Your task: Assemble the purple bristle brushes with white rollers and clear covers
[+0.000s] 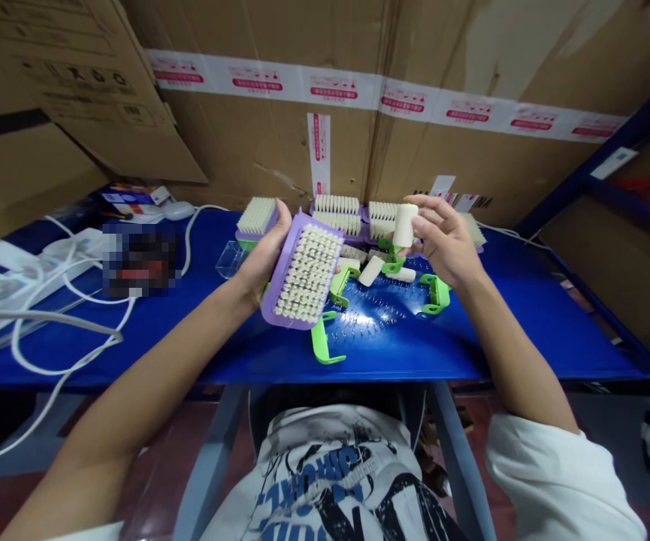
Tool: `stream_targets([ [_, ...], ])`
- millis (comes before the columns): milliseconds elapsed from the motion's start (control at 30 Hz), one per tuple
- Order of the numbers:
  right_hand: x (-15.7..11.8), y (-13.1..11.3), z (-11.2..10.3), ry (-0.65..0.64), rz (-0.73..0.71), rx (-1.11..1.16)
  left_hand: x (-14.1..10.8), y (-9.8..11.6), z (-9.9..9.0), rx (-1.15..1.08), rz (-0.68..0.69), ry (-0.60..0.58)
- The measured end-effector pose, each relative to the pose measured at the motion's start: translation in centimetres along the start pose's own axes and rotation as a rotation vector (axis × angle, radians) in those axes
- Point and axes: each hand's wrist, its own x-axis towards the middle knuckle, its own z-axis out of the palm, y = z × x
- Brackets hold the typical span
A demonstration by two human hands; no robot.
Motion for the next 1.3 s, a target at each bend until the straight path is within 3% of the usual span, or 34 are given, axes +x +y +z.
stream_targets([
  [133, -1.2, -0.4, 3.2, -0.030, -0.073, 0.002, -1.1, 0.4, 0.5, 0.061, 0.048, 0.073],
  [267, -2.8, -1.2, 4.7, -0.027, -0.259, -0.049, -2.0, 1.4, 1.6, 0.256, 0.085, -0.068],
  [333, -3.3, -1.3, 5.0, -0.043, -0.390, -0.077, -2.1, 1.7, 1.9, 0.345, 0.135, -0.116],
  [467, -3.4, -1.3, 5.5, -0.102, -0.737, -0.129, -2.3, 2.0, 2.2, 0.544, 0.234, -0.064],
  [533, -3.4, -1.4, 5.8, -0.138, -0.825, -0.185, -2.5, 2.1, 2.4, 0.609, 0.239, -0.049],
  [667, -3.5, -1.6, 6.2, -0.190, -0.868, -0.299, -2.7, 2.5, 2.7, 0.668, 0.241, -0.044],
  [900, -3.5, -1.5, 6.7, -0.178, -0.871, -0.280, -2.5, 2.6, 2.8, 0.646, 0.263, -0.039],
  [1100, -3.5, -1.3, 6.8, -0.169, -0.817, -0.245, -2.6, 2.4, 3.3, 0.705, 0.335, -0.002],
  [1300, -2.2, -2.1, 7.6, -0.276, -0.866, -0.236, -3.0, 3.1, 2.9, 0.711, 0.469, 0.022],
])
